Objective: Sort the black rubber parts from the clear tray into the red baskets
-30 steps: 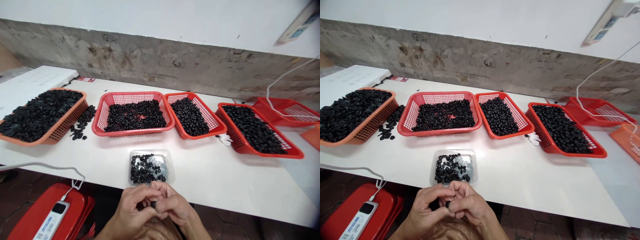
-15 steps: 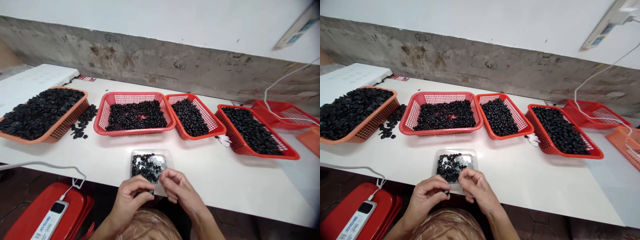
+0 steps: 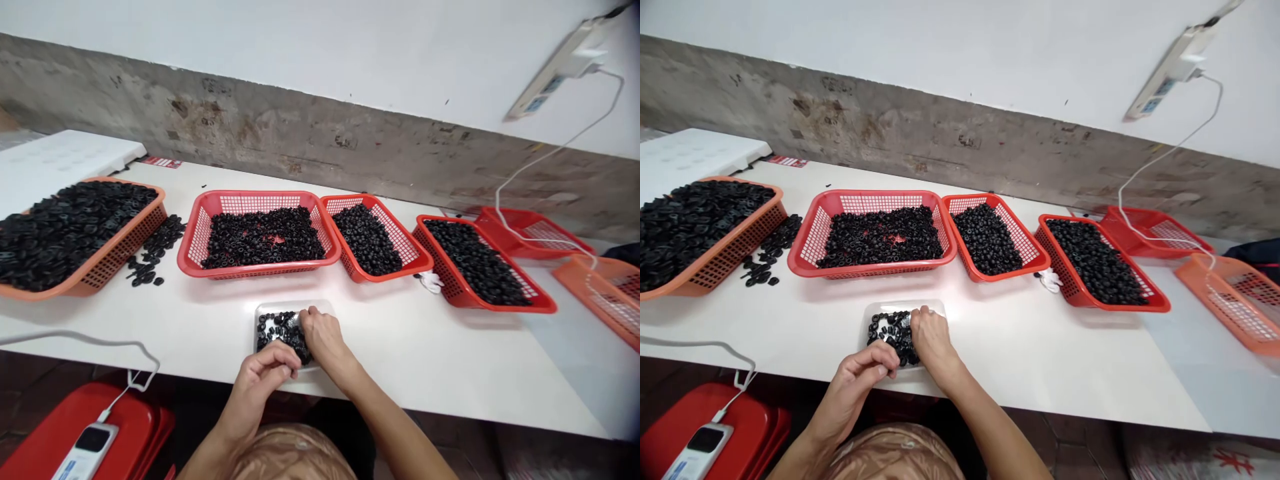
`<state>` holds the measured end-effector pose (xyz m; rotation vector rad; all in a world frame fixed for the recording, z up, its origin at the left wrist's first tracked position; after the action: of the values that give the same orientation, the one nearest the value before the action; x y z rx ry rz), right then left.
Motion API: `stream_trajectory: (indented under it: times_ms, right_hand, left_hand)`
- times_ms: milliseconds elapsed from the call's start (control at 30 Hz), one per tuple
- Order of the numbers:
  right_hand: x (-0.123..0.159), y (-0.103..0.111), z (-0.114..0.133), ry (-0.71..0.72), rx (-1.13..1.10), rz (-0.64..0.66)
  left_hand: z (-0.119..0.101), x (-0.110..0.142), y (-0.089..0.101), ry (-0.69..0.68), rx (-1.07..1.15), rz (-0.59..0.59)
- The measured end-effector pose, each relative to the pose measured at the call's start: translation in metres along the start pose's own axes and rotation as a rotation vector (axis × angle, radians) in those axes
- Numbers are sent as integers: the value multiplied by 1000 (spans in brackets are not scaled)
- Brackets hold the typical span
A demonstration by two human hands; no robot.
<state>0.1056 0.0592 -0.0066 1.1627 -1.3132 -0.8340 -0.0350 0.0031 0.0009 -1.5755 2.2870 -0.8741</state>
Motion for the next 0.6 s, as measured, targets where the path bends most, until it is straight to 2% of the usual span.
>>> stream_trajectory:
  times_ms: [200, 367, 600]
  right_hand:
    - [7, 3, -13, 48, 8, -17]
    - [14, 13, -31, -9, 13, -76]
    - [3, 11, -19, -7, 62, -29]
  left_hand:
    - [4, -1, 2, 22, -67, 43]
    - [5, 1, 1, 10, -104, 66]
    - [5, 2, 1, 12, -146, 69]
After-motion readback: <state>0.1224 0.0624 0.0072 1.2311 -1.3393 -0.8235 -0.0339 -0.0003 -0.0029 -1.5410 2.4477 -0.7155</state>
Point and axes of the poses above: each hand's wrist, its own x-axis away from the middle knuckle, its own y-axis out of the back of the hand, z = x × y, the point moved 4 cm from there along -x, towards the middle knuckle, and after that the axes turned 13 degrees about x, right-handed, at the moved point
